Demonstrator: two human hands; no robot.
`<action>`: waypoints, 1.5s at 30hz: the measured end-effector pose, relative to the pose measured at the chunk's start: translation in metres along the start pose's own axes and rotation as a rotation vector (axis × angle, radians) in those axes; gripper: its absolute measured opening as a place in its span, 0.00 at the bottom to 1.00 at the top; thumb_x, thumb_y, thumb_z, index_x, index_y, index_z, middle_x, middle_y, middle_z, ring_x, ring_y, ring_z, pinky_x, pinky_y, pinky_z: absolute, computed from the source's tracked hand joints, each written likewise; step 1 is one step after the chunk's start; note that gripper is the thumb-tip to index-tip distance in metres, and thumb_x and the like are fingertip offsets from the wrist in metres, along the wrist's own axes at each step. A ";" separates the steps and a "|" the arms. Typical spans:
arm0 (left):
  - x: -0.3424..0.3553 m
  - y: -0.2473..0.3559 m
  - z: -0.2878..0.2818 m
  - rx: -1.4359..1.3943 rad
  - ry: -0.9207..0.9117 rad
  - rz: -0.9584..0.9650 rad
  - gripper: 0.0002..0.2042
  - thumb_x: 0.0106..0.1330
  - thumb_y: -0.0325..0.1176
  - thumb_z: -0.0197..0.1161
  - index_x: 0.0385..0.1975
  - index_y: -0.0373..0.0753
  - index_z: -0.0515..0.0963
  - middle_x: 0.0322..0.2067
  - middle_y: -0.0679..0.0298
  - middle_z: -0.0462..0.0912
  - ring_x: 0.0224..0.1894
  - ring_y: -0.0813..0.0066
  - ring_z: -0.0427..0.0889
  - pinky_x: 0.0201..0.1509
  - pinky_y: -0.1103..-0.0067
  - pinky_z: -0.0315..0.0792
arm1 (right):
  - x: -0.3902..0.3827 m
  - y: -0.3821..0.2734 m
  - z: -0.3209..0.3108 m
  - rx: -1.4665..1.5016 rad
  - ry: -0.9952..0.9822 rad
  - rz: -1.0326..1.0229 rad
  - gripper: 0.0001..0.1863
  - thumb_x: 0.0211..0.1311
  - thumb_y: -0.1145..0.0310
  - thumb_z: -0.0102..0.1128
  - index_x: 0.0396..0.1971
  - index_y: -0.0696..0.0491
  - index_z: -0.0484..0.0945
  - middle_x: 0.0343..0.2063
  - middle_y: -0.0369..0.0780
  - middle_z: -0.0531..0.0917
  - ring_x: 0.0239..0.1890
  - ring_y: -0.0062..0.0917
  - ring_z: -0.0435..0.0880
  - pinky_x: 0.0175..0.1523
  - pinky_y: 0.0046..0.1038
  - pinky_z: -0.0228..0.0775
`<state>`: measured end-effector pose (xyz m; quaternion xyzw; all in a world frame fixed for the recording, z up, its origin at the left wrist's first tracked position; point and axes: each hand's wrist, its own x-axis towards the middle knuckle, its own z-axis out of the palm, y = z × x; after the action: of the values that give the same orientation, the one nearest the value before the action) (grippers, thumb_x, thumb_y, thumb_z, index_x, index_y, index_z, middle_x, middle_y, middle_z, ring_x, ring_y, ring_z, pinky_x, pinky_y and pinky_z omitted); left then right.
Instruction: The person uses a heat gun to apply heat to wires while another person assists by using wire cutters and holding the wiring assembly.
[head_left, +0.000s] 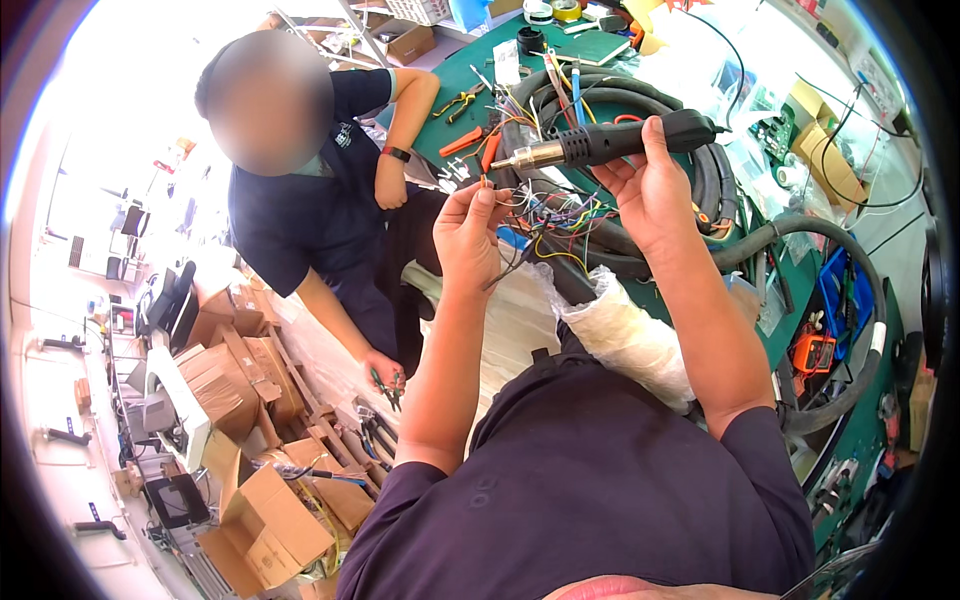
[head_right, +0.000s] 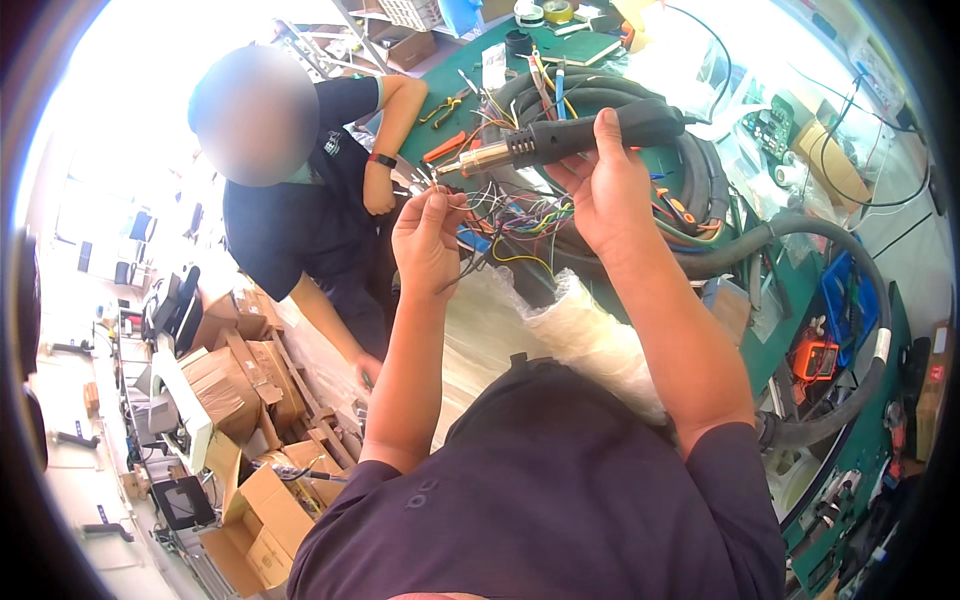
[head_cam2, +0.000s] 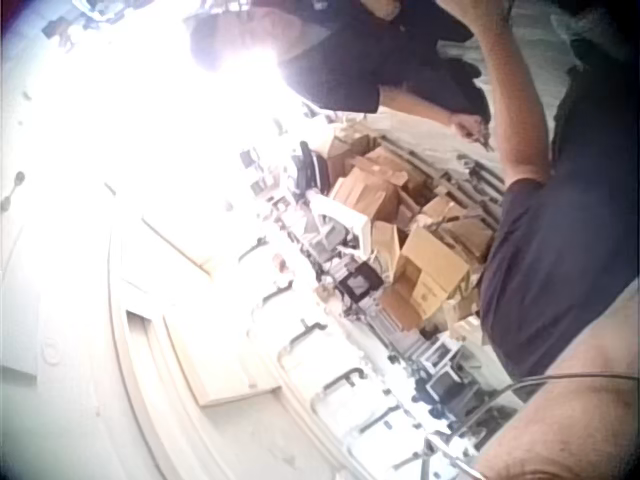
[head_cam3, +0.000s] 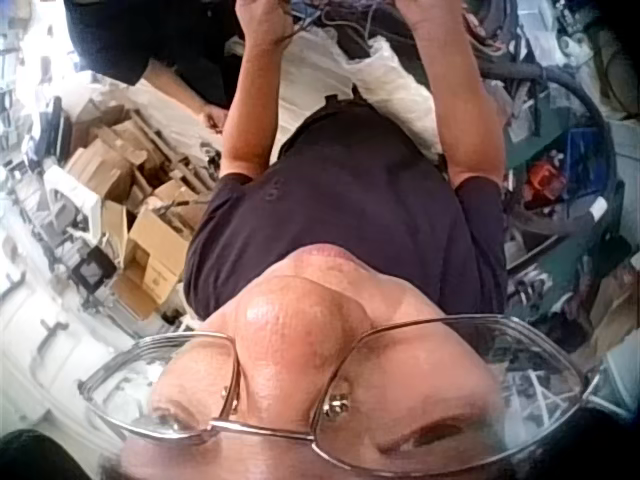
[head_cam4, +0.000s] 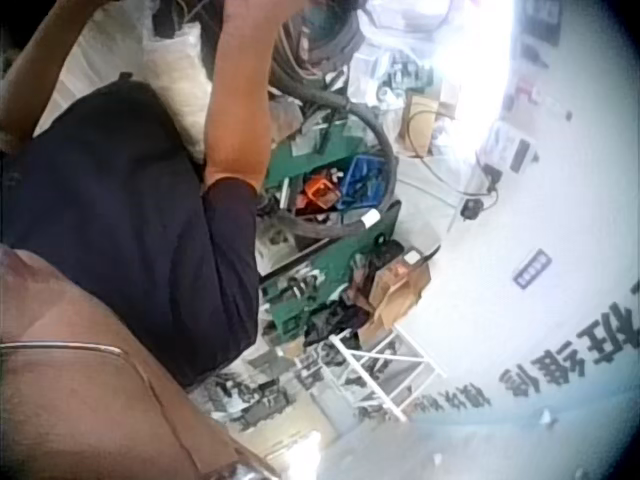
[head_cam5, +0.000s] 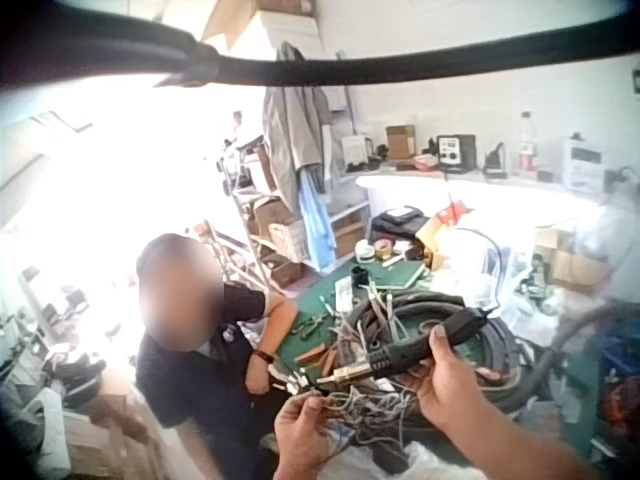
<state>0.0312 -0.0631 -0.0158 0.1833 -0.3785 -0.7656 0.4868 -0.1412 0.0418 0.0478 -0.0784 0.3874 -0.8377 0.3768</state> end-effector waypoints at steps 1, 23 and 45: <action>0.000 -0.001 0.000 -0.015 -0.009 -0.002 0.06 0.64 0.28 0.61 0.36 0.32 0.76 0.34 0.61 0.80 0.38 0.69 0.82 0.44 0.76 0.78 | 0.000 -0.001 0.000 0.007 0.008 0.002 0.21 0.69 0.51 0.47 0.44 0.56 0.73 0.39 0.40 0.80 0.43 0.30 0.80 0.50 0.35 0.73; 0.000 -0.001 -0.001 -0.018 -0.018 -0.003 0.05 0.64 0.26 0.61 0.36 0.33 0.77 0.34 0.62 0.80 0.38 0.70 0.82 0.44 0.77 0.78 | -0.002 -0.003 0.001 0.019 -0.007 -0.011 0.21 0.68 0.51 0.49 0.42 0.56 0.73 0.40 0.39 0.79 0.42 0.30 0.79 0.49 0.36 0.74; -0.003 -0.002 0.000 0.001 -0.032 0.003 0.04 0.64 0.26 0.61 0.35 0.34 0.77 0.33 0.61 0.81 0.38 0.69 0.82 0.45 0.77 0.78 | -0.004 -0.004 0.002 0.064 -0.036 -0.025 0.18 0.68 0.55 0.50 0.44 0.56 0.68 0.38 0.40 0.78 0.40 0.32 0.80 0.47 0.38 0.75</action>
<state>0.0312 -0.0604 -0.0170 0.1706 -0.3869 -0.7676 0.4816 -0.1394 0.0454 0.0524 -0.0863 0.3525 -0.8527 0.3757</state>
